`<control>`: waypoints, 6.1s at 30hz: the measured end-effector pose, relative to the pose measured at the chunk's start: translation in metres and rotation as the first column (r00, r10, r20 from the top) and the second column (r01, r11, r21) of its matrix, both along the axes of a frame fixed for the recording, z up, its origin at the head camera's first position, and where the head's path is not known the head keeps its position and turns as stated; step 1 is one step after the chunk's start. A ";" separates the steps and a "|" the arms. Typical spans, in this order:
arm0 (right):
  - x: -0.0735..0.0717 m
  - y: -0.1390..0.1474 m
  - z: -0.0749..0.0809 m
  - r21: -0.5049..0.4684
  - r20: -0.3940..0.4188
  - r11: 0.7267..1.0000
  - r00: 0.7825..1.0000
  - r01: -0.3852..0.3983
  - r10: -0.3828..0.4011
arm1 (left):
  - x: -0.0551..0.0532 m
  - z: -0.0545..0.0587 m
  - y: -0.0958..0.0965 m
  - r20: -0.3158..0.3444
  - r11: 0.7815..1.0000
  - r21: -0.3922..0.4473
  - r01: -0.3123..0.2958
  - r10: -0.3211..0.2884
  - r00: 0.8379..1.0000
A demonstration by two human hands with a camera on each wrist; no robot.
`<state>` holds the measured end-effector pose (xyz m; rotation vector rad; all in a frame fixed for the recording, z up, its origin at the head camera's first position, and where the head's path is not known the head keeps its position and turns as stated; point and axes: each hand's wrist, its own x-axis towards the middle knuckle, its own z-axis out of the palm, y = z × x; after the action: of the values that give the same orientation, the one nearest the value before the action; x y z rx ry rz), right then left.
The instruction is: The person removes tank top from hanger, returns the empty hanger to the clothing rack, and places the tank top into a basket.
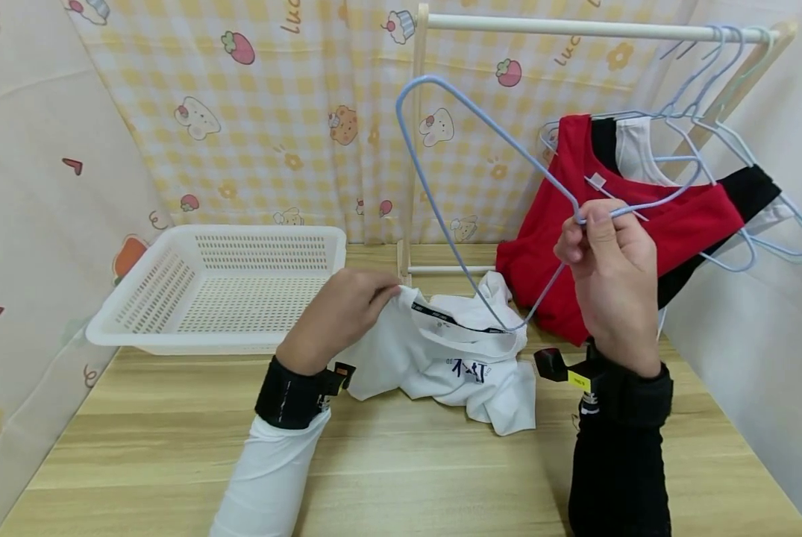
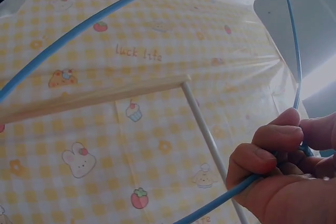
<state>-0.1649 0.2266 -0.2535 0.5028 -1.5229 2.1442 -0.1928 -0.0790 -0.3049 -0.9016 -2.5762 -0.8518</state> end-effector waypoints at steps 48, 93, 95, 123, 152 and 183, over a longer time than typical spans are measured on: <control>-0.005 0.035 -0.004 0.783 -0.025 0.621 0.999 0.041 -0.034 | 0.016 0.032 -0.049 -0.163 0.183 0.964 0.193 -0.166 0.972; -0.016 0.058 -0.001 0.379 0.041 0.674 0.716 0.634 -0.697 | -0.001 0.016 -0.048 0.219 0.663 0.719 -0.208 0.068 0.973; -0.021 0.043 -0.003 0.486 -0.001 0.621 0.711 0.615 -0.703 | -0.001 0.016 -0.046 0.221 0.667 0.716 -0.207 0.065 0.973; -0.043 0.009 -0.021 0.665 -0.116 0.605 0.860 0.438 -0.496 | -0.006 0.009 -0.035 0.241 0.771 0.602 -0.208 0.073 0.968; 0.009 0.042 0.004 0.866 -0.199 0.403 0.943 0.297 -0.268 | 0.008 -0.069 0.108 0.178 0.949 -0.309 -0.060 0.120 0.977; 0.018 0.044 0.010 0.854 -0.275 0.393 0.938 0.340 -0.212 | -0.007 -0.108 0.112 0.184 0.957 -0.288 0.033 0.021 0.983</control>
<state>-0.1469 0.2703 -0.2437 0.6196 -2.4032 0.8369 -0.1997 0.0326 -0.4127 -0.9476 -2.9173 -0.5907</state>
